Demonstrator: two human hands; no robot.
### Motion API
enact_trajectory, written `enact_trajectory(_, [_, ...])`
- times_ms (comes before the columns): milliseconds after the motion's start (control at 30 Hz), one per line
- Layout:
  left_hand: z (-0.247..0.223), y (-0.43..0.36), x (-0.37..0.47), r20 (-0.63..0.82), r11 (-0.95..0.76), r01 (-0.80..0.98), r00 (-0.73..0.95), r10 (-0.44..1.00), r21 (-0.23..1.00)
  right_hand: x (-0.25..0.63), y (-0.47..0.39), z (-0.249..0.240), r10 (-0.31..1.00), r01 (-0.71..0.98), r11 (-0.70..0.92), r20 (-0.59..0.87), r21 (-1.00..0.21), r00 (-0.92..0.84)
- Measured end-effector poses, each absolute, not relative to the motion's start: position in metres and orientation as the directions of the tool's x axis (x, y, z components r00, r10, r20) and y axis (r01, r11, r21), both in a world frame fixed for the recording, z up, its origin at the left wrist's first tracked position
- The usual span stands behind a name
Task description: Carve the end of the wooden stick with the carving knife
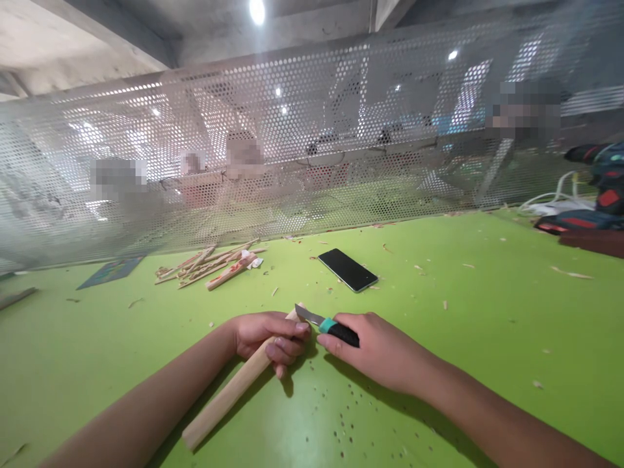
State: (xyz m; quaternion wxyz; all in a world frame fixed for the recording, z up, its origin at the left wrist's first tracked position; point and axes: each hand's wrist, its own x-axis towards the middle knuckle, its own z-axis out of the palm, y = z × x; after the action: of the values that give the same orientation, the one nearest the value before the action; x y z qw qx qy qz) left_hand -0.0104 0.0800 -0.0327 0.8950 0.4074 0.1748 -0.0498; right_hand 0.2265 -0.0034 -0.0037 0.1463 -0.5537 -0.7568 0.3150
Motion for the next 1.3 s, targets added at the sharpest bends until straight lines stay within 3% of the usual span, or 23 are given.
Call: enact_trajectory(1300, [-0.0314, 0.0799, -0.0109, -0.349, 0.661, 0.230, 0.936, 0.052, 0.714, 0.2280, -0.0039, -0.0044, 0.927, 0.742, 0.181, -0.141, -0.645, -0.349])
